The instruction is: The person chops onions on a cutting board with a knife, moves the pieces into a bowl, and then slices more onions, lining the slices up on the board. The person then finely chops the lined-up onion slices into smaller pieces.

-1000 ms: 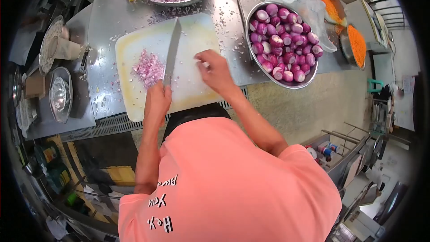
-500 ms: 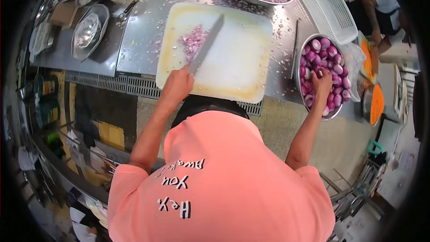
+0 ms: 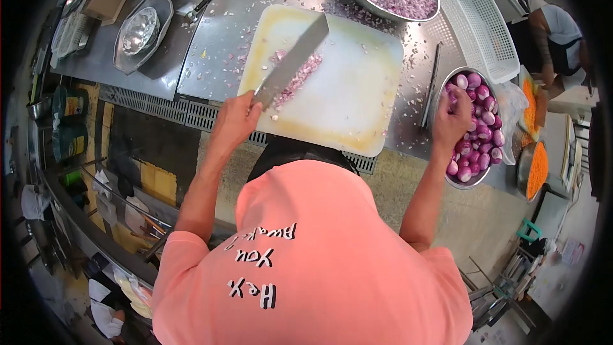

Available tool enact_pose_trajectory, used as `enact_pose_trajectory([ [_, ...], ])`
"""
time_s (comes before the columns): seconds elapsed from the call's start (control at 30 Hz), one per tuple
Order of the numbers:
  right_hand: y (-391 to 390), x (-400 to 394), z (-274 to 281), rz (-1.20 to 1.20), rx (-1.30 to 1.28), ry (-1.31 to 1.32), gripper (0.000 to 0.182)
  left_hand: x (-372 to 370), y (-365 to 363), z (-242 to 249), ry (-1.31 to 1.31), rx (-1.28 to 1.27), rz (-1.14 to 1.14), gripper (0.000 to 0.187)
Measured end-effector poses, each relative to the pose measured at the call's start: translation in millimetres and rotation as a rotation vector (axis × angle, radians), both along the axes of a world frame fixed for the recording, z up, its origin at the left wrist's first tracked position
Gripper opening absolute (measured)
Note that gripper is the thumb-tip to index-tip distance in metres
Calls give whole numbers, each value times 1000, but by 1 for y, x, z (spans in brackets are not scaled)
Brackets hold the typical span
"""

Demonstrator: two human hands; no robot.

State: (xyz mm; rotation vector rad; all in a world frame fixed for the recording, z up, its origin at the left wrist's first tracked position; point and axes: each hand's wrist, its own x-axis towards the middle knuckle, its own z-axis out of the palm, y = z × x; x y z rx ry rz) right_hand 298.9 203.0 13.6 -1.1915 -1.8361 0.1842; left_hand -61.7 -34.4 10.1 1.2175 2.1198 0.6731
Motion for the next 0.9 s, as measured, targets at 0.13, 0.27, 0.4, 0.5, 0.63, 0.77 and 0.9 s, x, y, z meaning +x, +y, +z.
enact_pose_trajectory([
  [0.13, -14, -51, -13, 130, -132, 28, 23, -8, 13, 2, 264, 95, 42, 20],
  [0.27, -13, -92, -27, 264, -263, 60, 26, -23, 13, -12, 378, 26, -47, 19],
  [0.4, 19, -105, -56, 314, -254, 70, 32, -9, 5, -23, 356, 32, 50, 19],
  [0.5, 59, -127, -105, 224, -130, -67, 45, -22, 10, -30, 372, 27, -3, 18],
  [0.63, 55, -169, -160, 26, -69, -432, 59, -48, 16, -8, 367, 64, 53, 15],
  [0.77, -14, -216, -141, 412, -82, -265, 59, -88, 39, -40, 606, 158, 21, 16],
  [0.9, -72, -221, -114, 789, -313, -1, 46, -61, 52, -72, 658, 140, -10, 14],
])
